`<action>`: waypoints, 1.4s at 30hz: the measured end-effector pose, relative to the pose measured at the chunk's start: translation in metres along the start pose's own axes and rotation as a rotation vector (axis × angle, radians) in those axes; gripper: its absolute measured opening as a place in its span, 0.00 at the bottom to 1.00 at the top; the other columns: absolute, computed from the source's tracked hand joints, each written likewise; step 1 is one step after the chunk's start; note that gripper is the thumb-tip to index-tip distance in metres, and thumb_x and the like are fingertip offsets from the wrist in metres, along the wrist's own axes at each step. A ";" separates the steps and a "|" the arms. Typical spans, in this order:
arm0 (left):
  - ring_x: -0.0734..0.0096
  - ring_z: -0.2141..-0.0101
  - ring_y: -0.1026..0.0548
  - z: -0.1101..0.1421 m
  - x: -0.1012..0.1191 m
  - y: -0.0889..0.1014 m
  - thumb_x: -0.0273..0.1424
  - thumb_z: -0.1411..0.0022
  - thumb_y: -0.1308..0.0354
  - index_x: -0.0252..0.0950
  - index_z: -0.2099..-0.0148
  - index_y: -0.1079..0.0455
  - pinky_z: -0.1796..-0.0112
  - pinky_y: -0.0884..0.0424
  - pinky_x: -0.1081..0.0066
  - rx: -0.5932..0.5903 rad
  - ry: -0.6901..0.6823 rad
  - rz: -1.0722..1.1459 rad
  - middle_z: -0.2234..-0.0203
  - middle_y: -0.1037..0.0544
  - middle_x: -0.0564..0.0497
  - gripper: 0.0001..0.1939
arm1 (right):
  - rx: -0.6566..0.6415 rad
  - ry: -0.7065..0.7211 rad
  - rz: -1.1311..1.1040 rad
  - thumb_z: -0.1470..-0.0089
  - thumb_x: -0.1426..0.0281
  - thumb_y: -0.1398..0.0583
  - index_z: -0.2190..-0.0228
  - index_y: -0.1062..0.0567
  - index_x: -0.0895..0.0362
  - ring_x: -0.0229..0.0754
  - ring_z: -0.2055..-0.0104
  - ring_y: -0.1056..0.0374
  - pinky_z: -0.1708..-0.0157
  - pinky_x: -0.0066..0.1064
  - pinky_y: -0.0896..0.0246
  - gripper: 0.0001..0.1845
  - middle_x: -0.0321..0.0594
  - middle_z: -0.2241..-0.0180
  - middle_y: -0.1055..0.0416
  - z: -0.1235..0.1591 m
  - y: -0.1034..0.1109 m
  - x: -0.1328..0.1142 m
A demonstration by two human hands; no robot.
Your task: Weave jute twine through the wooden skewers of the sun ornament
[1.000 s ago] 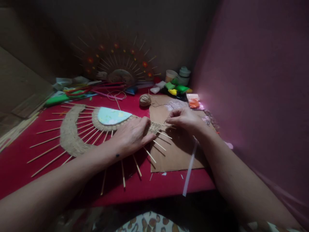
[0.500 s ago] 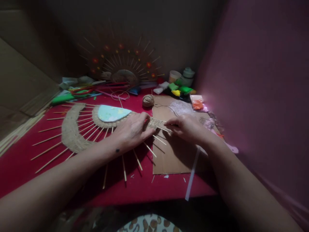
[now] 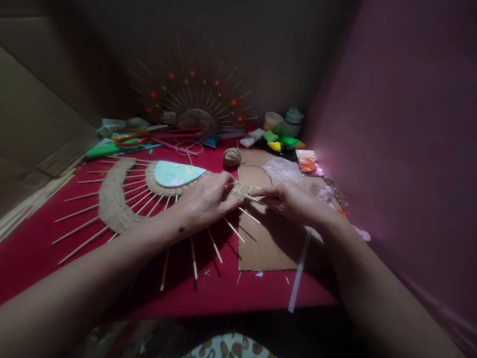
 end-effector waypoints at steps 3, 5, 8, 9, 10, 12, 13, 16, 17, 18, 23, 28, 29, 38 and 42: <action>0.60 0.63 0.28 0.000 -0.001 0.000 0.43 0.36 0.54 0.36 0.55 0.34 0.65 0.35 0.65 0.009 -0.007 0.042 0.63 0.26 0.44 0.18 | -0.006 -0.014 0.019 0.42 0.68 0.44 0.52 0.23 0.45 0.37 0.71 0.33 0.69 0.28 0.43 0.18 0.36 0.70 0.22 0.000 -0.001 0.001; 0.60 0.61 0.28 0.000 -0.001 0.001 0.40 0.33 0.58 0.36 0.53 0.35 0.61 0.34 0.64 0.022 -0.025 0.083 0.62 0.25 0.43 0.17 | -0.002 -0.018 0.034 0.43 0.67 0.43 0.52 0.23 0.44 0.37 0.71 0.33 0.68 0.29 0.43 0.18 0.36 0.70 0.22 0.000 -0.001 0.001; 0.60 0.60 0.27 0.001 -0.003 0.001 0.39 0.32 0.60 0.37 0.52 0.36 0.60 0.34 0.64 0.022 -0.022 0.126 0.61 0.25 0.44 0.17 | 0.001 -0.028 0.044 0.43 0.66 0.43 0.52 0.23 0.43 0.38 0.69 0.32 0.68 0.29 0.43 0.18 0.36 0.69 0.22 0.000 0.001 0.000; 0.60 0.60 0.27 0.001 -0.004 0.001 0.39 0.32 0.60 0.38 0.52 0.36 0.60 0.33 0.64 0.019 -0.016 0.134 0.61 0.25 0.44 0.17 | 0.001 -0.031 0.044 0.43 0.66 0.43 0.52 0.23 0.43 0.39 0.68 0.32 0.67 0.29 0.43 0.18 0.36 0.69 0.22 0.001 0.001 -0.001; 0.60 0.61 0.27 0.001 -0.004 0.001 0.40 0.32 0.59 0.38 0.52 0.35 0.60 0.33 0.64 0.019 -0.011 0.139 0.61 0.25 0.44 0.16 | -0.003 -0.031 0.042 0.43 0.66 0.43 0.52 0.23 0.43 0.39 0.68 0.32 0.67 0.29 0.43 0.18 0.36 0.68 0.22 0.001 0.001 -0.001; 0.60 0.61 0.27 0.001 -0.005 0.001 0.40 0.33 0.59 0.39 0.52 0.35 0.60 0.33 0.64 0.018 -0.004 0.143 0.61 0.24 0.45 0.16 | -0.014 -0.026 0.031 0.43 0.66 0.43 0.52 0.23 0.44 0.39 0.68 0.32 0.67 0.29 0.43 0.18 0.36 0.68 0.22 0.001 0.000 -0.001; 0.60 0.61 0.27 0.001 -0.005 0.001 0.40 0.33 0.59 0.39 0.52 0.35 0.60 0.33 0.64 0.020 -0.001 0.143 0.61 0.24 0.45 0.16 | -0.018 -0.022 0.027 0.43 0.66 0.43 0.52 0.23 0.44 0.39 0.68 0.32 0.68 0.28 0.43 0.17 0.36 0.69 0.22 0.001 0.000 -0.002; 0.61 0.62 0.26 0.001 -0.006 0.002 0.40 0.34 0.58 0.38 0.53 0.35 0.62 0.34 0.65 0.024 0.009 0.128 0.61 0.24 0.45 0.16 | -0.010 -0.012 0.034 0.43 0.67 0.43 0.53 0.22 0.44 0.38 0.69 0.32 0.68 0.27 0.44 0.17 0.35 0.70 0.22 0.001 0.000 -0.002; 0.61 0.63 0.27 0.001 -0.006 0.002 0.41 0.34 0.57 0.38 0.54 0.35 0.64 0.34 0.66 0.020 0.011 0.118 0.62 0.24 0.45 0.16 | -0.005 -0.006 0.043 0.43 0.67 0.43 0.53 0.22 0.44 0.38 0.70 0.32 0.69 0.27 0.44 0.17 0.35 0.71 0.22 0.001 0.001 -0.003; 0.61 0.64 0.27 0.001 -0.005 0.002 0.42 0.35 0.55 0.37 0.55 0.35 0.65 0.34 0.66 0.014 0.007 0.110 0.64 0.24 0.45 0.16 | -0.003 0.001 0.048 0.43 0.68 0.43 0.53 0.22 0.44 0.37 0.71 0.33 0.69 0.27 0.45 0.17 0.35 0.71 0.22 0.000 0.001 -0.003; 0.63 0.65 0.27 0.004 0.003 0.005 0.45 0.38 0.50 0.37 0.52 0.35 0.67 0.36 0.68 -0.030 -0.055 0.131 0.64 0.25 0.47 0.19 | -0.052 0.036 -0.001 0.43 0.72 0.45 0.54 0.21 0.45 0.34 0.74 0.36 0.72 0.25 0.46 0.20 0.33 0.74 0.24 0.001 -0.002 -0.007; 0.64 0.63 0.29 0.008 0.005 0.001 0.46 0.40 0.48 0.42 0.47 0.37 0.66 0.36 0.68 -0.115 -0.161 0.152 0.62 0.27 0.49 0.22 | -0.110 0.022 -0.055 0.46 0.75 0.46 0.54 0.21 0.46 0.33 0.76 0.40 0.74 0.24 0.47 0.22 0.30 0.78 0.29 0.003 -0.006 -0.010; 0.64 0.63 0.29 0.008 0.005 -0.001 0.46 0.40 0.47 0.42 0.47 0.37 0.66 0.36 0.68 -0.126 -0.179 0.152 0.63 0.27 0.49 0.22 | -0.128 0.001 -0.070 0.46 0.76 0.47 0.54 0.21 0.47 0.33 0.77 0.41 0.75 0.24 0.48 0.23 0.30 0.79 0.31 0.003 -0.008 -0.009; 0.62 0.62 0.28 0.005 0.005 0.015 0.37 0.41 0.45 0.37 0.47 0.36 0.64 0.36 0.67 -0.026 -0.129 0.153 0.60 0.26 0.46 0.21 | -0.214 -0.171 -0.283 0.42 0.73 0.48 0.55 0.21 0.58 0.34 0.77 0.41 0.76 0.24 0.46 0.19 0.35 0.78 0.30 0.017 -0.029 0.004; 0.63 0.62 0.29 0.004 0.003 0.011 0.37 0.41 0.46 0.38 0.48 0.37 0.64 0.36 0.67 0.003 -0.184 0.153 0.61 0.27 0.47 0.20 | -0.033 -0.056 -0.015 0.44 0.76 0.48 0.60 0.21 0.55 0.38 0.69 0.32 0.69 0.27 0.42 0.17 0.41 0.69 0.23 0.027 -0.020 -0.016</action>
Point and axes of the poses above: each hand's wrist, its own z-axis away from the middle knuckle, its own y-axis out of the back of the hand, x = y × z, the point moved 10 cm from there along -z, towards the middle knuckle
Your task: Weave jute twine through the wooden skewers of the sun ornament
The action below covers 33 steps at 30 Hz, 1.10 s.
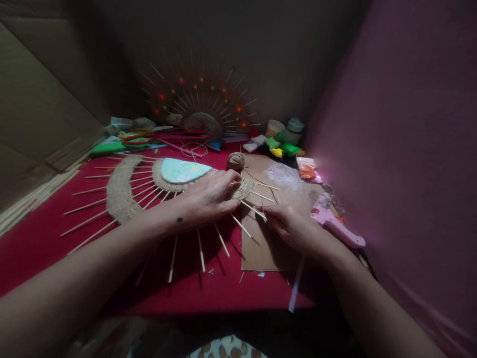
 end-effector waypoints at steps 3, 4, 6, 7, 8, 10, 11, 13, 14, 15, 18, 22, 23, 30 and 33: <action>0.62 0.62 0.30 -0.001 0.000 -0.004 0.38 0.40 0.47 0.38 0.49 0.37 0.63 0.36 0.66 0.029 -0.061 -0.013 0.62 0.28 0.47 0.18 | 0.066 0.062 0.131 0.44 0.76 0.48 0.56 0.23 0.54 0.40 0.64 0.30 0.65 0.28 0.40 0.19 0.43 0.63 0.22 0.009 0.003 -0.014; 0.62 0.62 0.30 -0.001 0.000 -0.005 0.38 0.40 0.47 0.37 0.49 0.37 0.63 0.36 0.66 0.032 -0.071 -0.021 0.62 0.28 0.47 0.18 | 0.095 0.065 0.154 0.44 0.75 0.48 0.55 0.23 0.54 0.41 0.63 0.29 0.64 0.29 0.40 0.19 0.43 0.62 0.22 0.011 0.007 -0.016; 0.61 0.62 0.31 -0.002 0.001 -0.008 0.38 0.39 0.48 0.36 0.50 0.37 0.62 0.36 0.65 0.027 -0.077 -0.045 0.62 0.28 0.45 0.17 | 0.160 0.060 0.167 0.44 0.74 0.47 0.55 0.23 0.55 0.42 0.62 0.29 0.64 0.30 0.39 0.18 0.44 0.61 0.22 0.013 0.019 -0.017; 0.61 0.62 0.31 -0.003 0.002 -0.009 0.38 0.39 0.49 0.35 0.50 0.36 0.62 0.36 0.64 0.019 -0.074 -0.059 0.62 0.29 0.45 0.17 | 0.180 0.056 0.160 0.44 0.73 0.47 0.56 0.22 0.55 0.43 0.62 0.28 0.64 0.30 0.39 0.18 0.44 0.62 0.22 0.013 0.024 -0.017; 0.60 0.62 0.31 -0.004 0.002 -0.011 0.37 0.39 0.49 0.35 0.50 0.36 0.62 0.36 0.64 0.008 -0.069 -0.071 0.62 0.29 0.45 0.17 | 0.183 0.056 0.149 0.45 0.73 0.46 0.57 0.22 0.56 0.43 0.63 0.28 0.64 0.31 0.38 0.17 0.44 0.62 0.21 0.012 0.029 -0.017; 0.59 0.61 0.31 -0.005 0.001 -0.015 0.37 0.40 0.48 0.34 0.50 0.36 0.61 0.36 0.63 -0.005 -0.054 -0.092 0.61 0.29 0.44 0.18 | 0.152 0.064 0.146 0.46 0.73 0.46 0.59 0.20 0.56 0.43 0.63 0.28 0.65 0.31 0.39 0.16 0.43 0.63 0.21 0.008 0.032 -0.018; 0.58 0.60 0.32 -0.005 0.000 -0.016 0.37 0.40 0.48 0.34 0.50 0.36 0.60 0.36 0.63 -0.008 -0.049 -0.100 0.61 0.29 0.43 0.18 | 0.130 0.069 0.161 0.46 0.73 0.45 0.60 0.20 0.55 0.42 0.64 0.28 0.65 0.31 0.39 0.16 0.42 0.64 0.21 0.005 0.033 -0.019; 0.57 0.58 0.32 -0.005 0.000 -0.020 0.37 0.40 0.48 0.33 0.50 0.37 0.59 0.36 0.62 -0.004 -0.052 -0.114 0.60 0.29 0.42 0.19 | 0.103 0.078 0.208 0.46 0.73 0.45 0.62 0.19 0.54 0.42 0.65 0.28 0.67 0.30 0.41 0.15 0.41 0.65 0.21 -0.002 0.032 -0.022; 0.56 0.58 0.32 -0.005 -0.001 -0.022 0.37 0.40 0.48 0.32 0.50 0.37 0.58 0.36 0.62 -0.002 -0.054 -0.124 0.60 0.29 0.42 0.19 | 0.101 0.086 0.235 0.45 0.73 0.45 0.63 0.19 0.53 0.41 0.66 0.29 0.68 0.30 0.42 0.14 0.41 0.66 0.21 -0.006 0.032 -0.025; 0.56 0.58 0.32 -0.005 -0.001 -0.024 0.37 0.40 0.49 0.32 0.50 0.37 0.58 0.36 0.61 -0.003 -0.057 -0.138 0.60 0.29 0.42 0.18 | 0.099 0.094 0.267 0.45 0.73 0.44 0.64 0.19 0.53 0.41 0.67 0.29 0.68 0.30 0.44 0.14 0.40 0.67 0.21 -0.011 0.031 -0.029; 0.55 0.59 0.32 -0.006 -0.001 -0.032 0.36 0.40 0.49 0.32 0.52 0.36 0.59 0.36 0.61 -0.011 -0.056 -0.192 0.61 0.28 0.42 0.16 | 0.049 0.131 0.416 0.45 0.72 0.43 0.66 0.18 0.52 0.40 0.69 0.32 0.71 0.30 0.50 0.12 0.40 0.68 0.22 -0.026 0.019 -0.042; 0.56 0.58 0.32 -0.007 -0.001 -0.042 0.32 0.39 0.50 0.31 0.53 0.35 0.55 0.37 0.60 -0.038 -0.064 -0.212 0.61 0.28 0.41 0.14 | -0.002 0.198 0.597 0.44 0.70 0.43 0.69 0.19 0.56 0.37 0.74 0.38 0.75 0.32 0.59 0.11 0.43 0.71 0.25 -0.043 0.004 -0.053; 0.56 0.58 0.32 -0.008 -0.002 -0.043 0.32 0.40 0.49 0.31 0.53 0.35 0.56 0.37 0.60 -0.037 -0.055 -0.198 0.61 0.29 0.41 0.14 | 0.014 0.233 0.594 0.44 0.70 0.43 0.69 0.19 0.56 0.36 0.75 0.39 0.75 0.32 0.59 0.12 0.42 0.71 0.26 -0.046 0.003 -0.055; 0.69 0.68 0.31 -0.013 -0.008 -0.039 0.28 0.49 0.42 0.33 0.64 0.28 0.66 0.36 0.71 -0.005 0.052 0.411 0.72 0.29 0.52 0.08 | 0.144 0.402 0.404 0.43 0.70 0.44 0.65 0.21 0.54 0.36 0.71 0.40 0.71 0.29 0.54 0.11 0.39 0.70 0.32 -0.053 0.008 -0.050; 0.74 0.72 0.32 -0.014 -0.006 -0.047 0.27 0.51 0.42 0.32 0.68 0.27 0.70 0.37 0.75 -0.054 0.083 0.745 0.76 0.29 0.56 0.06 | 0.181 0.462 0.326 0.44 0.72 0.43 0.65 0.22 0.54 0.35 0.71 0.40 0.71 0.28 0.53 0.10 0.37 0.70 0.33 -0.052 0.009 -0.051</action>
Point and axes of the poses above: each hand's wrist, its own z-axis away from the middle knuckle, its own y-axis out of the back of the hand, x = y × z, the point moved 10 cm from there along -z, towards the middle knuckle
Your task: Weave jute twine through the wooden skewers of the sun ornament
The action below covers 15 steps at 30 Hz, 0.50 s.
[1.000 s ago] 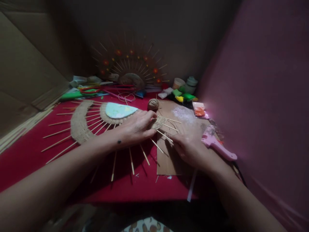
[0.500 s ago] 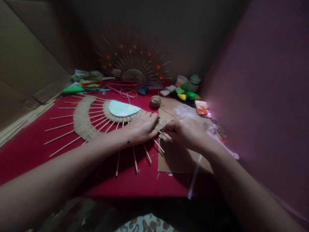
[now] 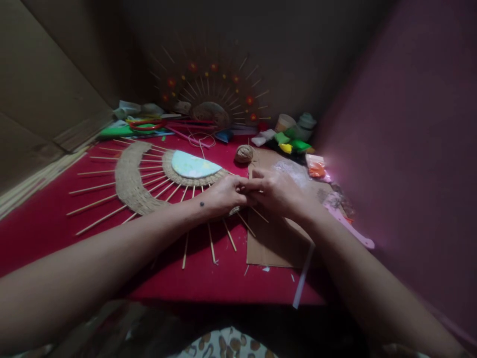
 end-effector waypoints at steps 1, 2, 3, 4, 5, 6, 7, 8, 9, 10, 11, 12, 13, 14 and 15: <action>0.75 0.73 0.32 0.000 -0.003 0.000 0.27 0.51 0.42 0.31 0.69 0.28 0.71 0.38 0.75 0.012 0.028 0.038 0.78 0.29 0.56 0.05 | 0.022 0.010 -0.029 0.44 0.73 0.43 0.66 0.22 0.55 0.35 0.71 0.40 0.71 0.28 0.52 0.09 0.37 0.69 0.33 0.000 0.002 0.000; 0.76 0.75 0.33 0.001 -0.006 0.001 0.28 0.51 0.41 0.31 0.71 0.28 0.72 0.39 0.76 0.028 0.055 0.044 0.79 0.30 0.57 0.04 | 0.043 0.015 -0.058 0.44 0.74 0.43 0.68 0.23 0.55 0.35 0.71 0.40 0.71 0.28 0.52 0.08 0.37 0.69 0.33 0.000 0.005 0.000; 0.78 0.76 0.34 0.002 -0.008 0.002 0.28 0.51 0.41 0.32 0.73 0.29 0.73 0.40 0.76 0.038 0.076 0.030 0.81 0.31 0.57 0.04 | 0.056 0.018 -0.084 0.45 0.74 0.43 0.69 0.24 0.56 0.34 0.70 0.39 0.70 0.28 0.51 0.07 0.36 0.69 0.32 0.000 0.009 0.001; 0.79 0.78 0.36 0.003 -0.009 0.002 0.29 0.50 0.42 0.32 0.75 0.30 0.75 0.42 0.76 0.038 0.088 0.009 0.82 0.33 0.57 0.06 | 0.065 0.023 -0.101 0.45 0.75 0.42 0.70 0.25 0.56 0.35 0.70 0.39 0.70 0.27 0.50 0.06 0.36 0.70 0.32 0.000 0.013 0.002; 0.79 0.79 0.38 0.004 -0.009 0.002 0.30 0.49 0.43 0.32 0.76 0.31 0.76 0.43 0.76 0.035 0.095 -0.009 0.83 0.34 0.57 0.07 | 0.076 0.027 -0.107 0.46 0.75 0.42 0.71 0.26 0.56 0.35 0.69 0.38 0.69 0.28 0.49 0.05 0.36 0.70 0.31 0.000 0.018 0.005; 0.80 0.80 0.39 0.005 -0.009 0.002 0.30 0.48 0.43 0.32 0.77 0.31 0.77 0.45 0.76 0.032 0.100 -0.022 0.84 0.34 0.57 0.08 | 0.105 0.019 -0.094 0.46 0.75 0.42 0.72 0.27 0.56 0.36 0.68 0.38 0.68 0.28 0.47 0.05 0.36 0.70 0.31 0.001 0.026 0.010; 0.80 0.81 0.39 0.006 -0.008 0.003 0.31 0.47 0.44 0.33 0.76 0.31 0.78 0.45 0.75 0.038 0.107 -0.027 0.84 0.33 0.57 0.09 | 0.161 -0.009 -0.057 0.46 0.75 0.42 0.72 0.27 0.55 0.37 0.67 0.37 0.67 0.29 0.46 0.05 0.37 0.69 0.31 0.002 0.037 0.018; 0.79 0.81 0.39 0.006 -0.009 0.006 0.32 0.47 0.44 0.33 0.76 0.31 0.78 0.45 0.75 0.054 0.120 -0.030 0.83 0.32 0.56 0.09 | 0.242 -0.067 0.003 0.46 0.75 0.42 0.71 0.27 0.55 0.40 0.64 0.37 0.65 0.32 0.44 0.05 0.39 0.67 0.30 0.005 0.050 0.028; 0.79 0.81 0.38 0.007 -0.009 0.009 0.33 0.47 0.45 0.33 0.75 0.30 0.78 0.44 0.75 0.079 0.135 -0.039 0.83 0.31 0.56 0.09 | 0.358 -0.163 0.087 0.46 0.75 0.42 0.70 0.26 0.55 0.43 0.61 0.36 0.62 0.35 0.43 0.04 0.42 0.64 0.30 0.011 0.066 0.042; 0.78 0.80 0.37 0.007 -0.009 0.013 0.33 0.47 0.45 0.33 0.75 0.31 0.77 0.43 0.74 0.106 0.148 -0.060 0.83 0.31 0.55 0.10 | 0.456 -0.278 0.175 0.47 0.74 0.41 0.68 0.26 0.55 0.47 0.57 0.37 0.58 0.39 0.43 0.04 0.45 0.61 0.31 0.019 0.081 0.055; 0.78 0.80 0.37 0.007 -0.009 0.017 0.33 0.46 0.45 0.33 0.76 0.31 0.77 0.43 0.74 0.130 0.158 -0.090 0.83 0.31 0.55 0.10 | 0.517 -0.403 0.246 0.48 0.73 0.40 0.67 0.26 0.56 0.50 0.54 0.38 0.57 0.42 0.43 0.04 0.48 0.60 0.31 0.028 0.091 0.067; 0.78 0.81 0.38 0.008 -0.008 0.019 0.33 0.46 0.46 0.33 0.77 0.32 0.77 0.43 0.74 0.144 0.162 -0.120 0.83 0.32 0.55 0.11 | 0.509 -0.519 0.278 0.48 0.72 0.40 0.68 0.25 0.57 0.52 0.54 0.38 0.56 0.44 0.43 0.04 0.49 0.60 0.31 0.034 0.093 0.079; 0.78 0.81 0.38 0.007 -0.008 0.021 0.33 0.46 0.46 0.33 0.77 0.33 0.77 0.44 0.73 0.146 0.164 -0.143 0.84 0.32 0.55 0.11 | 0.425 -0.613 0.257 0.48 0.71 0.40 0.70 0.25 0.58 0.52 0.56 0.36 0.58 0.43 0.42 0.04 0.49 0.62 0.30 0.037 0.087 0.090; 0.78 0.81 0.39 0.007 -0.008 0.021 0.33 0.46 0.46 0.33 0.77 0.33 0.78 0.45 0.73 0.137 0.167 -0.151 0.84 0.33 0.55 0.11 | 0.287 -0.681 0.189 0.48 0.70 0.40 0.72 0.24 0.59 0.49 0.60 0.35 0.61 0.40 0.41 0.06 0.48 0.66 0.29 0.038 0.072 0.099; 0.78 0.82 0.39 0.007 -0.009 0.020 0.33 0.45 0.46 0.33 0.76 0.33 0.78 0.45 0.74 0.123 0.176 -0.139 0.84 0.33 0.56 0.11 | 0.119 -0.711 0.095 0.48 0.70 0.41 0.74 0.24 0.60 0.46 0.65 0.34 0.65 0.37 0.41 0.07 0.46 0.70 0.28 0.038 0.052 0.103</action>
Point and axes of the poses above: each hand's wrist, its own z-axis away from the middle knuckle, its own y-axis out of the back of the hand, x = y × z, the point moved 10 cm from there along -z, towards the middle knuckle
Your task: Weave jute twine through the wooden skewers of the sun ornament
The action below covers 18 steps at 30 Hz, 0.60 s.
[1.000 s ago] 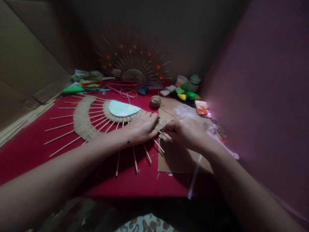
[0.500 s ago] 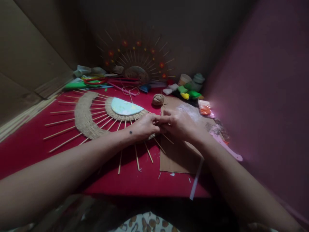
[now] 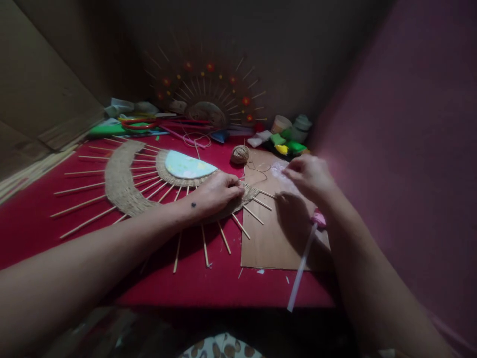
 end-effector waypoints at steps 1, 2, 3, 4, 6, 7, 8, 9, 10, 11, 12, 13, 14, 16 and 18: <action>0.78 0.82 0.39 0.000 -0.002 -0.001 0.34 0.45 0.46 0.33 0.75 0.32 0.78 0.46 0.74 -0.014 0.013 0.024 0.84 0.33 0.56 0.11 | -0.176 0.006 -0.033 0.48 0.69 0.41 0.74 0.23 0.60 0.43 0.69 0.34 0.69 0.34 0.43 0.09 0.44 0.74 0.28 0.004 -0.021 -0.003; 0.78 0.82 0.39 0.000 -0.003 -0.001 0.35 0.45 0.46 0.33 0.74 0.31 0.79 0.46 0.74 -0.032 0.027 0.052 0.83 0.33 0.55 0.11 | -0.309 0.028 -0.065 0.47 0.69 0.41 0.74 0.22 0.60 0.41 0.72 0.34 0.71 0.32 0.44 0.09 0.42 0.76 0.28 0.009 -0.038 -0.008; 0.78 0.81 0.39 0.000 -0.005 -0.002 0.35 0.45 0.46 0.33 0.74 0.30 0.79 0.46 0.74 -0.049 0.038 0.076 0.83 0.32 0.55 0.11 | -0.374 0.064 -0.084 0.47 0.70 0.42 0.73 0.22 0.60 0.39 0.73 0.35 0.73 0.30 0.45 0.09 0.41 0.76 0.27 0.013 -0.049 -0.015; 0.77 0.81 0.38 0.000 -0.006 -0.002 0.35 0.45 0.45 0.33 0.73 0.30 0.79 0.46 0.74 -0.064 0.044 0.092 0.82 0.31 0.55 0.11 | -0.385 0.092 -0.092 0.47 0.70 0.42 0.72 0.21 0.60 0.38 0.73 0.35 0.73 0.29 0.46 0.09 0.41 0.75 0.26 0.015 -0.055 -0.022; 0.78 0.81 0.39 0.000 -0.008 -0.001 0.37 0.45 0.45 0.33 0.74 0.29 0.79 0.47 0.74 -0.092 0.033 0.101 0.82 0.31 0.54 0.12 | -0.358 0.135 -0.106 0.46 0.71 0.42 0.70 0.21 0.60 0.38 0.72 0.35 0.73 0.28 0.47 0.10 0.42 0.74 0.25 0.016 -0.062 -0.032; 0.78 0.81 0.39 0.000 -0.008 -0.001 0.38 0.45 0.45 0.33 0.75 0.30 0.80 0.48 0.74 -0.108 0.021 0.095 0.83 0.32 0.55 0.14 | -0.345 0.141 -0.110 0.47 0.72 0.42 0.70 0.21 0.60 0.38 0.72 0.35 0.73 0.28 0.47 0.09 0.42 0.73 0.25 0.015 -0.065 -0.034; 0.78 0.82 0.41 -0.001 -0.008 -0.001 0.39 0.44 0.45 0.34 0.76 0.31 0.80 0.49 0.74 -0.126 0.011 0.084 0.83 0.34 0.55 0.15 | -0.340 0.141 -0.110 0.47 0.72 0.42 0.70 0.21 0.60 0.38 0.72 0.35 0.72 0.28 0.47 0.09 0.43 0.73 0.25 0.015 -0.068 -0.036; 0.79 0.82 0.42 -0.001 -0.009 -0.001 0.41 0.44 0.45 0.34 0.77 0.32 0.80 0.50 0.74 -0.142 0.005 0.068 0.84 0.35 0.55 0.17 | -0.338 0.135 -0.103 0.47 0.72 0.42 0.70 0.22 0.60 0.38 0.71 0.35 0.72 0.28 0.47 0.08 0.43 0.73 0.25 0.015 -0.070 -0.037; 0.79 0.82 0.42 -0.001 -0.009 -0.002 0.42 0.43 0.45 0.34 0.77 0.32 0.81 0.50 0.74 -0.158 0.002 0.050 0.84 0.36 0.56 0.18 | -0.339 0.125 -0.088 0.47 0.72 0.42 0.70 0.22 0.60 0.38 0.71 0.36 0.72 0.28 0.48 0.08 0.43 0.72 0.25 0.014 -0.072 -0.036; 0.79 0.82 0.42 -0.001 -0.010 -0.002 0.42 0.44 0.45 0.34 0.77 0.32 0.81 0.50 0.74 -0.168 0.006 0.034 0.84 0.36 0.56 0.18 | -0.342 0.118 -0.071 0.48 0.72 0.42 0.70 0.22 0.60 0.39 0.71 0.36 0.72 0.28 0.48 0.08 0.43 0.72 0.25 0.014 -0.074 -0.036; 0.78 0.82 0.41 -0.002 -0.011 -0.002 0.42 0.44 0.45 0.34 0.77 0.32 0.81 0.50 0.74 -0.178 0.016 0.017 0.84 0.35 0.55 0.17 | -0.344 0.115 -0.055 0.48 0.72 0.42 0.70 0.23 0.60 0.39 0.71 0.36 0.72 0.28 0.48 0.07 0.44 0.72 0.25 0.013 -0.075 -0.036; 0.78 0.82 0.41 -0.002 -0.012 -0.002 0.42 0.44 0.45 0.34 0.76 0.31 0.80 0.49 0.74 -0.185 0.026 0.001 0.83 0.35 0.55 0.17 | -0.344 0.116 -0.040 0.47 0.71 0.42 0.70 0.23 0.60 0.39 0.70 0.36 0.72 0.29 0.49 0.07 0.44 0.71 0.26 0.013 -0.075 -0.036; 0.78 0.81 0.41 -0.002 -0.011 -0.001 0.41 0.45 0.45 0.34 0.76 0.31 0.80 0.49 0.74 -0.192 0.032 -0.019 0.83 0.34 0.55 0.16 | -0.343 0.116 -0.031 0.47 0.71 0.42 0.70 0.24 0.60 0.39 0.70 0.36 0.73 0.29 0.49 0.07 0.44 0.70 0.26 0.013 -0.074 -0.036; 0.78 0.81 0.40 -0.001 -0.006 0.000 0.41 0.46 0.45 0.34 0.76 0.30 0.79 0.48 0.74 -0.202 0.020 -0.074 0.83 0.34 0.55 0.16 | -0.349 0.122 -0.034 0.48 0.72 0.43 0.70 0.24 0.60 0.39 0.71 0.37 0.73 0.29 0.50 0.07 0.44 0.71 0.26 0.014 -0.073 -0.036; 0.77 0.79 0.38 0.001 0.001 0.003 0.40 0.46 0.45 0.34 0.74 0.28 0.77 0.45 0.74 -0.199 -0.015 -0.141 0.81 0.32 0.55 0.15 | -0.354 0.126 -0.060 0.48 0.73 0.43 0.70 0.25 0.60 0.39 0.71 0.37 0.74 0.29 0.50 0.06 0.43 0.72 0.27 0.014 -0.071 -0.036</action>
Point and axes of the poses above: each hand's wrist, its own z-axis away from the middle knuckle, its own y-axis out of the back of the hand, x = y × z, the point moved 10 cm from there along -z, towards the middle knuckle
